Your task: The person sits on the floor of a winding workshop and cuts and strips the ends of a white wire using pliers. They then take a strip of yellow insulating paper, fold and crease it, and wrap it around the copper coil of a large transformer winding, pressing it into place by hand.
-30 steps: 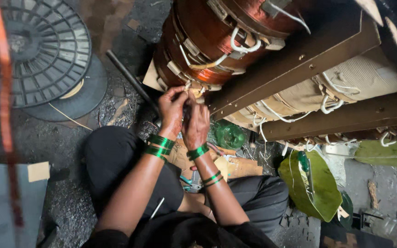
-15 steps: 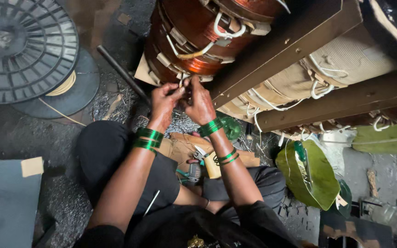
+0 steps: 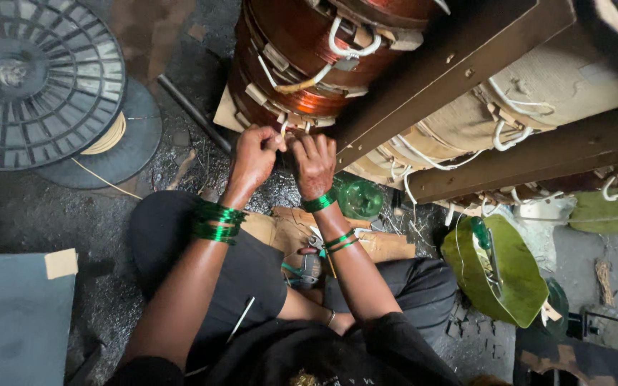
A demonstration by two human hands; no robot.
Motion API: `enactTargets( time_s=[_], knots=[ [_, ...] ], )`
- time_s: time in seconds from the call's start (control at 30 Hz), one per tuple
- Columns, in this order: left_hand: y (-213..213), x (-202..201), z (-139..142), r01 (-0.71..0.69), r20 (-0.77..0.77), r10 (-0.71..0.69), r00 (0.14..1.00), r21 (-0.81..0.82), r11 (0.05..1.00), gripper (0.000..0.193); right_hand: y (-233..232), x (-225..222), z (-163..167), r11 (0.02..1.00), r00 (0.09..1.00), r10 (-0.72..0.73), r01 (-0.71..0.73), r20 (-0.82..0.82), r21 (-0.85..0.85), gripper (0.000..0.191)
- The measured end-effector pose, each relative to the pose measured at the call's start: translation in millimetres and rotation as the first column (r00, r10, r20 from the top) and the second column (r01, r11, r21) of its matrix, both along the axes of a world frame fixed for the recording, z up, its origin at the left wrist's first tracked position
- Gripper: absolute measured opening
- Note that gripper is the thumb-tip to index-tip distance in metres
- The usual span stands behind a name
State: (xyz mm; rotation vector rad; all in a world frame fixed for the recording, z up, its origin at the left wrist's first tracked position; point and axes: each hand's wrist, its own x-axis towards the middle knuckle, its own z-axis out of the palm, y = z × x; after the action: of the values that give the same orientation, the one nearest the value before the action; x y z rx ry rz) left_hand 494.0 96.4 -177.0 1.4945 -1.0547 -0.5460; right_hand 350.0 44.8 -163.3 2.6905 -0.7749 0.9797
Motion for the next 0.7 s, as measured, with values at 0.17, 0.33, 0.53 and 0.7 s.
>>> enactTargets(
  time_s=[0.17, 0.33, 0.53, 0.7],
  knots=[
    [0.2, -4.9, -1.9, 0.108, -0.632, -0.14, 0.762, -0.09, 0.99, 0.013, 11.9, 10.9, 9.4, 0.982, 0.993, -0.116, 0.11, 0.03, 0.155, 0.025],
    [-0.6, -25.6, -4.1, 0.005, -0.806, -0.277, 0.523, -0.322, 0.947, 0.027, 18.6, 30.8, 21.9, 0.881, 0.93, -0.358, 0.307, 0.085, 0.359, 0.013],
    [-8.0, -35.3, -5.4, -0.13, -0.759, -0.111, 0.642, -0.251, 0.959, 0.025, 19.2, 38.2, 20.4, 0.875, 0.904, -0.427, 0.419, -0.02, 0.243, 0.022],
    [-6.5, -35.2, 1.5, -0.128, -0.859, -0.085, 0.506, -0.172, 0.977, 0.022, 36.8, 10.8, 13.3, 0.929, 0.921, -0.272, 0.175, 0.279, 0.325, 0.046]
  ],
)
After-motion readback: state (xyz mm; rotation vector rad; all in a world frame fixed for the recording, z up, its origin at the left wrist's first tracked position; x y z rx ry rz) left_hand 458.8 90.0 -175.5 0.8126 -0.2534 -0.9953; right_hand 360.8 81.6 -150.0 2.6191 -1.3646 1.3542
